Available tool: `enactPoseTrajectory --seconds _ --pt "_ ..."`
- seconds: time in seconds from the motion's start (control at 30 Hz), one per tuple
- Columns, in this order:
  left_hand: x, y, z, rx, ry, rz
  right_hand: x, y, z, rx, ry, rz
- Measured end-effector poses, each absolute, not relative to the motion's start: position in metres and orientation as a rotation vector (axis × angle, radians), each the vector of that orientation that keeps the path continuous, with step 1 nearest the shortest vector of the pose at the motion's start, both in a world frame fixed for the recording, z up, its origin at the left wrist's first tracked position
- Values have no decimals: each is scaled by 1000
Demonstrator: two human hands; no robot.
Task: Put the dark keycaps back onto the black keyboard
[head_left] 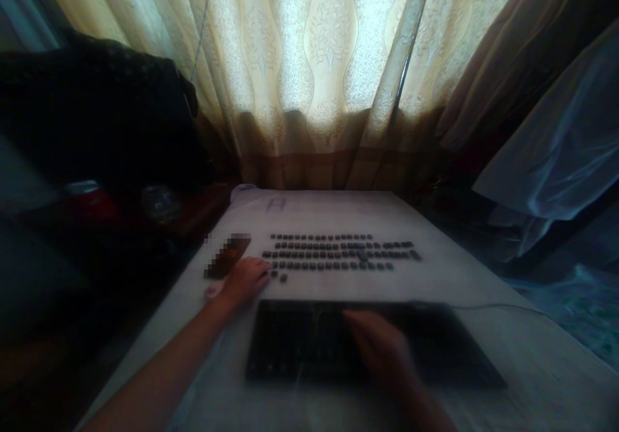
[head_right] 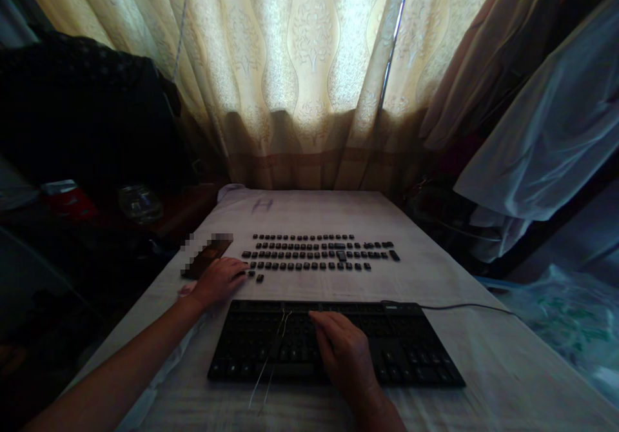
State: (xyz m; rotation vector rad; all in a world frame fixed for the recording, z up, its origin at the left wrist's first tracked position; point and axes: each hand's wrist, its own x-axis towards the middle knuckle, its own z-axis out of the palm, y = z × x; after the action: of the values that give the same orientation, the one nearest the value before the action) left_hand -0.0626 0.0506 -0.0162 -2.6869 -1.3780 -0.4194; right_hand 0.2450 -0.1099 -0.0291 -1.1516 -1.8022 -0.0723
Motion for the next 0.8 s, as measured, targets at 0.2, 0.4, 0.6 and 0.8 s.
enactPoseTrajectory --seconds 0.2,0.4,0.6,0.8 --pt "-50 55 -12 -2705 -1321 -430 245 -110 -30 -1163 -1805 -64" --pt "-52 51 -7 -2712 -1282 -402 246 -110 -28 -1132 -1810 -83" --pt "-55 48 -9 -2703 -1271 -392 245 -110 -27 -1161 -1811 -81" --pt "-50 48 -8 -2697 -1252 -403 246 -110 -29 -1154 -1800 -62"
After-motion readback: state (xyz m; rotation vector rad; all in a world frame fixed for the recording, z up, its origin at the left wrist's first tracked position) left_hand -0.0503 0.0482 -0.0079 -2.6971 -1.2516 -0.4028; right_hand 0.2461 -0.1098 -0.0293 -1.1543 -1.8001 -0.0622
